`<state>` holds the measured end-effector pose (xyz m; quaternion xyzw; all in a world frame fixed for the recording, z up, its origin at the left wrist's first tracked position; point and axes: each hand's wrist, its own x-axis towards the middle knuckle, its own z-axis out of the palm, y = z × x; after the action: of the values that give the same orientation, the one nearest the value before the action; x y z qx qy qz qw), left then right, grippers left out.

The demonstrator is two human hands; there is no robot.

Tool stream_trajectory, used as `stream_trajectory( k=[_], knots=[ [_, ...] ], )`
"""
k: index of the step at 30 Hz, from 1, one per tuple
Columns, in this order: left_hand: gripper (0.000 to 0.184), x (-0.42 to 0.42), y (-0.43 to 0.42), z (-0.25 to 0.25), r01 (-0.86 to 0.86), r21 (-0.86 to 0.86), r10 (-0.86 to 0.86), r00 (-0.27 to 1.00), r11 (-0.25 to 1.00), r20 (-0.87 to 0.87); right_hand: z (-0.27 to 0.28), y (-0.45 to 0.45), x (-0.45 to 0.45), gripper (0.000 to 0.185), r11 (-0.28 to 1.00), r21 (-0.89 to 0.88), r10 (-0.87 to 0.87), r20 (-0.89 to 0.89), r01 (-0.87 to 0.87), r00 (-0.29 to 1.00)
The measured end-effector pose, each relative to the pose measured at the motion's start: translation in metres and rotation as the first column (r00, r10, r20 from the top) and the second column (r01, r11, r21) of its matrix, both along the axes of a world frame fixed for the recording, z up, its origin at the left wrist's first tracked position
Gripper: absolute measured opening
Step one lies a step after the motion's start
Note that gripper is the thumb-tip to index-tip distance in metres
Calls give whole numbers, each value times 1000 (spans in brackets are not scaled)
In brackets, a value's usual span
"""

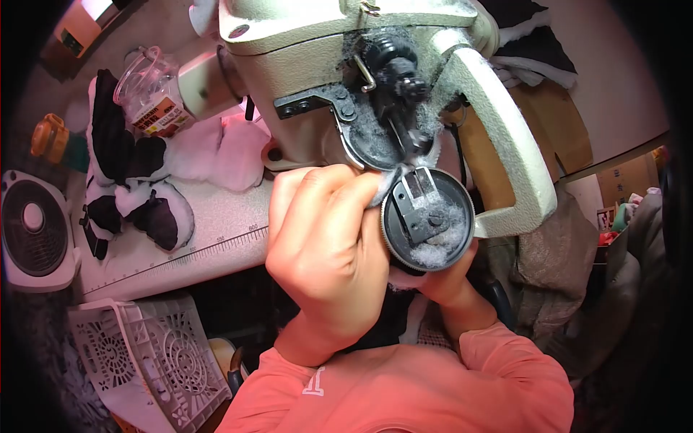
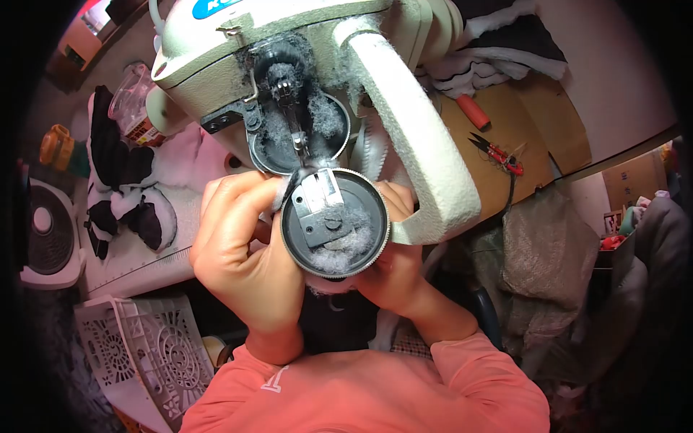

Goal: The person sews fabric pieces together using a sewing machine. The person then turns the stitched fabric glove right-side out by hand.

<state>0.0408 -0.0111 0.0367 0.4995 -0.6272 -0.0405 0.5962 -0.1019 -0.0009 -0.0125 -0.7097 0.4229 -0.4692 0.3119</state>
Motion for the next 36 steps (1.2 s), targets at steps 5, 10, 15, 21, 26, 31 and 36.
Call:
stream_trajectory(
  k=[5,10,15,21,26,31,36],
  knots=[
    [28,-4,1,-2,-7,5,7,1000,1000,-13,-8,4,8,39,996,-55,-65,22,66,998],
    [27,-7,-3,-7,-4,-65,2,1000,998,-22,-14,5,15,39,985,-112,-129,50,134,990],
    [25,-5,3,-3,6,28,-5,998,1000,-56,-17,15,26,35,982,58,-190,264,181,946],
    [24,1,10,21,-47,94,39,995,994,92,19,28,30,52,978,-195,-123,-227,79,966],
    [18,4,11,35,-105,111,72,961,988,268,27,24,35,48,919,-395,-138,-358,-16,923],
    [23,6,11,32,-67,114,40,974,991,225,10,23,46,32,919,-394,-170,-344,22,923],
    [24,12,7,23,11,97,-28,984,995,177,-28,15,53,33,831,-554,-227,-425,-54,877]
  ],
)
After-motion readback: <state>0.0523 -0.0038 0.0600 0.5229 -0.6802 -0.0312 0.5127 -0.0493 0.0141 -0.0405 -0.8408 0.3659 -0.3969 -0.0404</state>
